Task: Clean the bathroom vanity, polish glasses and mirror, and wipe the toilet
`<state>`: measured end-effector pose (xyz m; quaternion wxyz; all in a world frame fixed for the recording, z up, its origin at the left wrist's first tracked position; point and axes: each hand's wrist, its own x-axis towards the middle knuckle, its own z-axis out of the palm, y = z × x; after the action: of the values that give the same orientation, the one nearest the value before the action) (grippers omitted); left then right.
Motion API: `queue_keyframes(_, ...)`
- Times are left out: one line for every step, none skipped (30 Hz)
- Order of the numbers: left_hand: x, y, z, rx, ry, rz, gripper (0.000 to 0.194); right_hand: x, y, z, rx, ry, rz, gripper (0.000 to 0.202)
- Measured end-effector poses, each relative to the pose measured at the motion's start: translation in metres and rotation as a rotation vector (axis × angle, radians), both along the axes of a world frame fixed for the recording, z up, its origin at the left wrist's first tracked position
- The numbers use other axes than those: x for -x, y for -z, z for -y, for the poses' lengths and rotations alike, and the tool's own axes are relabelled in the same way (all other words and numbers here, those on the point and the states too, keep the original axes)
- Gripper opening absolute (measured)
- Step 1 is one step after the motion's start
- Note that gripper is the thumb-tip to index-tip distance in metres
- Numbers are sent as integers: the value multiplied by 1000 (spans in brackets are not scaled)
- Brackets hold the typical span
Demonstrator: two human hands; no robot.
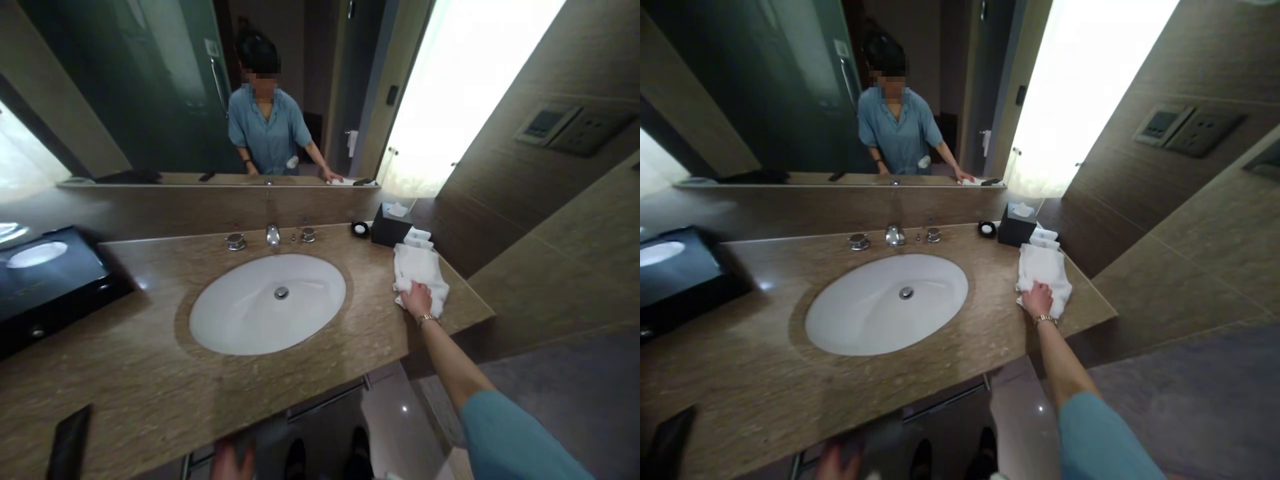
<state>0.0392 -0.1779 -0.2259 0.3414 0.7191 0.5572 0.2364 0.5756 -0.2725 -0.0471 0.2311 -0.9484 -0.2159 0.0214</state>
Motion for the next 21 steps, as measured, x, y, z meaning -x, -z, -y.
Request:
queue_keyframes(-16, -7, 16, 70, -30, 88, 38, 3, 5, 1, -20, -50, -31, 45)
queue_keyframes(-39, -18, 33, 163, -44, 209, 45, 13, 10, 4, -42, -115, -63, 38)
queue_keyframes(-68, -33, 50, 277, -51, 360, 52, 28, 17, 8, -66, -191, -100, 32)
queue_keyframes(-101, -52, 64, 373, -34, 482, 60, 49, 23, 14, -85, -267, -136, 28)
queue_keyframes(-136, -72, 77, 438, 6, 539, 71, 72, 29, 21, -110, -341, -190, 23)
queue_keyframes(-169, -91, 86, 508, 45, 549, 84, 96, 35, 29, -149, -413, -273, 19)
queue_keyframes(-200, -110, 91, 542, 50, 557, 94, 118, 39, 38, -207, -484, -387, 15)
queue_keyframes(-225, -127, 94, 561, 89, 569, 95, 136, 40, 47, -290, -544, -523, 13)
queue_keyframes(-242, -141, 95, 566, 149, 585, 92, 148, 39, 57, -394, -586, -671, 14)
queue_keyframes(-253, -154, 96, 565, 196, 600, 88, 153, 34, 68, -508, -602, -820, 18)
queue_keyframes(-256, -166, 96, 566, 235, 612, 82, 150, 25, 78, -610, -593, -956, 24)
queue_keyframes(-253, -178, 97, 578, 254, 622, 78, 141, 13, 88, -684, -568, -1065, 32)
queue_keyframes(-247, -189, 99, 609, 251, 634, 76, 127, 0, 98, -731, -543, -1148, 40)
queue_keyframes(-238, -201, 101, 650, 227, 643, 75, 111, -15, 106, -755, -526, -1196, 46)
queue_keyframes(-230, -212, 105, 696, 186, 653, 72, 96, -29, 112, -758, -530, -1208, 49)
queue_keyframes(-224, -224, 110, 740, 142, 668, 71, 85, -41, 117, -747, -558, -1189, 50)
queue_keyframes(-221, -234, 115, 775, 97, 688, 71, 80, -50, 120, -727, -612, -1156, 49)
queue_keyframes(-222, -243, 120, 794, 53, 712, 72, 81, -55, 121, -704, -684, -1125, 46)
queue_keyframes(-225, -250, 126, 795, 22, 734, 73, 89, -56, 120, -675, -760, -1106, 46)
queue_keyframes(-230, -256, 131, 782, 10, 751, 72, 101, -54, 118, -641, -821, -1100, 52)
queue_keyframes(-235, -259, 136, 762, 17, 758, 71, 116, -49, 115, -608, -853, -1104, 59)
